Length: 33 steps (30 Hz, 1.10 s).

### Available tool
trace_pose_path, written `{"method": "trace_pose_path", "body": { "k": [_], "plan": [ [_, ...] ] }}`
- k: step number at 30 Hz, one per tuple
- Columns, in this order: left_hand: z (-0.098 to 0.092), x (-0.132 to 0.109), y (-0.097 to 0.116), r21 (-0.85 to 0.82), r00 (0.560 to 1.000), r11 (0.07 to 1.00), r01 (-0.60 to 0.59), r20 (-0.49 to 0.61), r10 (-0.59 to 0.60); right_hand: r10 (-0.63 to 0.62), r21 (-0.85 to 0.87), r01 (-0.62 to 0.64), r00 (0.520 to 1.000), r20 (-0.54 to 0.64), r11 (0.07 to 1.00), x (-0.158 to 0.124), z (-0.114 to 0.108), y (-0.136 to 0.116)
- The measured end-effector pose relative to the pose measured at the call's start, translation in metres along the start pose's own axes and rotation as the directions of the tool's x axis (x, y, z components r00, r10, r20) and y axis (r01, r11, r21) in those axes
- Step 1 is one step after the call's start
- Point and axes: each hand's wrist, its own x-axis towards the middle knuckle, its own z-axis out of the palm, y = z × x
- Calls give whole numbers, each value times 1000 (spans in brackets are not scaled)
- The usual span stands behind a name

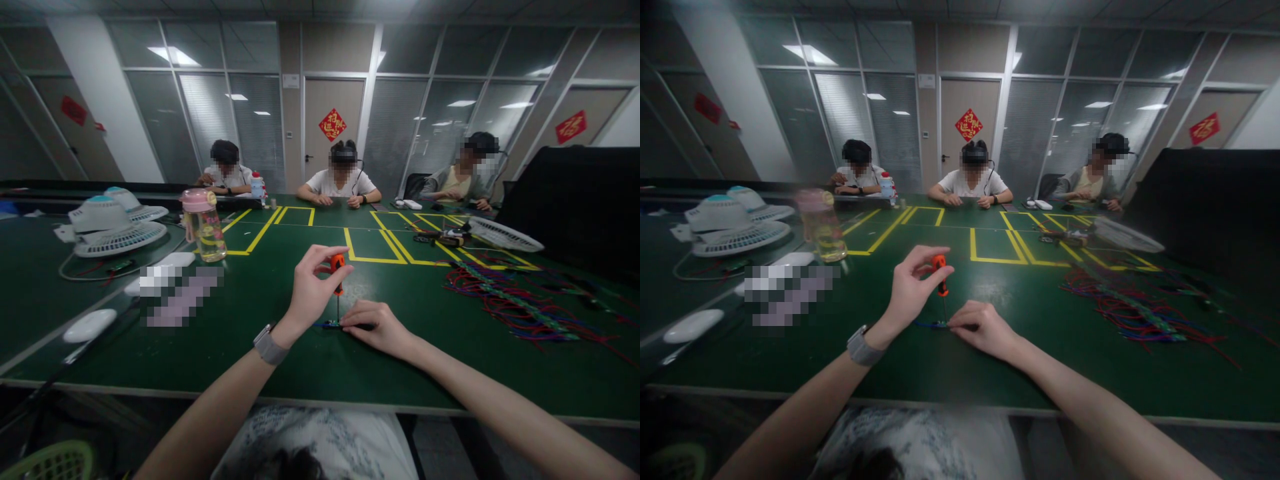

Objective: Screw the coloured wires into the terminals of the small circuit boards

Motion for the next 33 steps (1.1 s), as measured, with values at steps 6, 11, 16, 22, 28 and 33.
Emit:
{"method": "trace_pose_path", "body": {
  "k": [6, 11, 16, 22, 28, 33],
  "plan": [
    [1, -1, 0, 45, 999, 999, 5, -34, -3, -50, -54, 51, 999, 17, 997, 0, -2, -1],
    [0, 2, -7, 25, 984, 995, 95, -154, -90, -63, -72, 65, 998, 29, 995, -1, -2, 0],
    [-7, 10, -18, -78, 900, 989, 129, -410, -150, -43, -74, 46, 998, 45, 996, -1, -2, -2],
    [-15, 8, 0, 11, 901, 993, -117, -420, 110, 30, -132, -19, 996, 82, 991, 0, -5, -7],
    [-31, -4, -1, 439, 909, 892, -105, 407, -93, 65, -93, -59, 996, 63, 994, 4, -1, -7],
    [-39, -17, -24, 610, 707, 776, -162, 620, -340, 105, -23, -105, 994, 21, 994, 11, 5, -8]
  ]
}}
